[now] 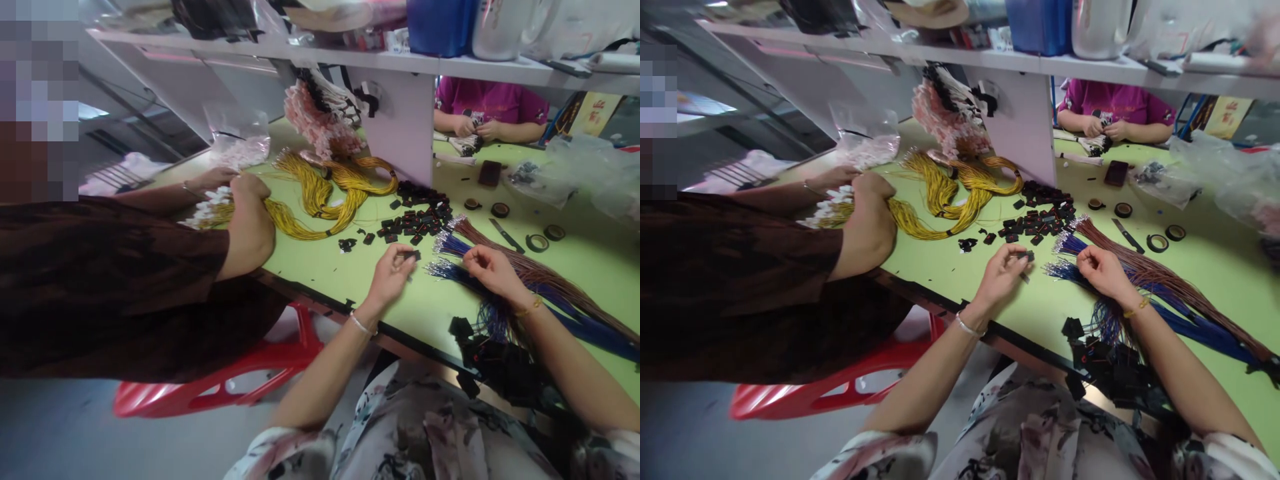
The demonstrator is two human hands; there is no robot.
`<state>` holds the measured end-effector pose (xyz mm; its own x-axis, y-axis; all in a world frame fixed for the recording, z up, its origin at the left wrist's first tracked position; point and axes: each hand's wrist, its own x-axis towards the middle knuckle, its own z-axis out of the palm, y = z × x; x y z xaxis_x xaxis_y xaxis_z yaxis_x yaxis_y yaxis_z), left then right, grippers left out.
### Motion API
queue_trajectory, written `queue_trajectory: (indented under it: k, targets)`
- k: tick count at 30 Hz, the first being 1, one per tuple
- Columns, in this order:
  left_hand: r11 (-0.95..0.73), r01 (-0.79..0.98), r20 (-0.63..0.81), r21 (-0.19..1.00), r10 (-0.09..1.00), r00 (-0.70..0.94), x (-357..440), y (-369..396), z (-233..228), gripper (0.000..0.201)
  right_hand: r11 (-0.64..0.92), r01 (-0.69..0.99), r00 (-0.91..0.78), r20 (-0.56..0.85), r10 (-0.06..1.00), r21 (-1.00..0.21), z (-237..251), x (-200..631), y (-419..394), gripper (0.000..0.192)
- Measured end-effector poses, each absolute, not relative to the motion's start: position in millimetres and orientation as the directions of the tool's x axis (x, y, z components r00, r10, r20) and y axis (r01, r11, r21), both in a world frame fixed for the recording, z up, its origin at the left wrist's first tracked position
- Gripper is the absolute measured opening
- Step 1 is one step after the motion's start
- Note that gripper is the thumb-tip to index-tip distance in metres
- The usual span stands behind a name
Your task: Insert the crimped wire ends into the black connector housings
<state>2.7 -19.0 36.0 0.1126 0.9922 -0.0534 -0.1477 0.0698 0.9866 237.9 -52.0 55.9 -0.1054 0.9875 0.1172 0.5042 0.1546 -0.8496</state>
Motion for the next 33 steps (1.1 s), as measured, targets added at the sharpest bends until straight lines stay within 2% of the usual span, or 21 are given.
queue_trajectory:
  k: [3, 5, 7, 9, 12, 15, 19, 24, 30, 33]
  targets:
    - [0.202, -0.306, -0.137, 0.93, 0.966, 0.221, 28.3, -30.4, 31.8, 0.027, 0.092, 0.292, -0.168, 0.044, 0.985, -0.952, 53.1, 236.3, -55.4, 0.019]
    - [0.351, -0.385, -0.235, 0.854, 0.919, 0.316, 43.4, -37.2, 28.7, 0.031, 0.063, 0.211, -0.215, 0.016, 0.977, -0.976, 49.3, 233.6, -57.7, 0.022]
    - [0.47, -0.446, -0.296, 0.762, 0.865, 0.406, 54.4, -42.1, 25.5, 0.035, 0.069, 0.224, -0.227, 0.017, 0.974, -0.972, 45.9, 230.7, -59.8, 0.022]
    - [0.528, -0.501, -0.311, 0.686, 0.835, 0.454, 60.6, -44.3, 22.3, 0.031, 0.119, 0.343, -0.207, 0.049, 0.977, -0.932, 44.6, 227.8, -62.2, 0.017]
    - [0.543, -0.562, -0.298, 0.624, 0.83, 0.472, 62.0, -43.4, 18.3, 0.024, 0.248, 0.548, -0.205, 0.16, 0.966, -0.799, 47.2, 223.3, -65.8, 0.011]
    - [0.565, -0.573, -0.299, 0.595, 0.816, 0.495, 59.0, -40.6, 15.9, 0.022, 0.308, 0.61, -0.218, 0.219, 0.951, -0.73, 49.6, 219.8, -67.6, 0.011]
    - [0.6, -0.583, -0.33, 0.548, 0.796, 0.508, 56.4, -38.2, 15.3, 0.018, 0.233, 0.591, -0.12, 0.201, 0.972, -0.772, 46.2, 219.6, -66.4, 0.011]
    - [0.616, -0.596, -0.32, 0.514, 0.783, 0.534, 57.0, -38.4, 16.4, 0.016, 0.194, 0.599, -0.107, 0.163, 0.981, -0.777, 38.5, 221.2, -65.0, 0.014]
    - [0.596, -0.572, -0.296, 0.563, 0.792, 0.534, 56.8, -40.0, 15.4, 0.019, 0.164, 0.669, -0.075, 0.153, 0.985, -0.725, 32.7, 219.9, -63.4, 0.017]
    - [0.549, -0.557, -0.277, 0.623, 0.821, 0.5, 57.8, -42.5, 14.6, 0.022, 0.134, 0.638, -0.064, 0.121, 0.991, -0.759, 31.4, 218.0, -61.8, 0.017]
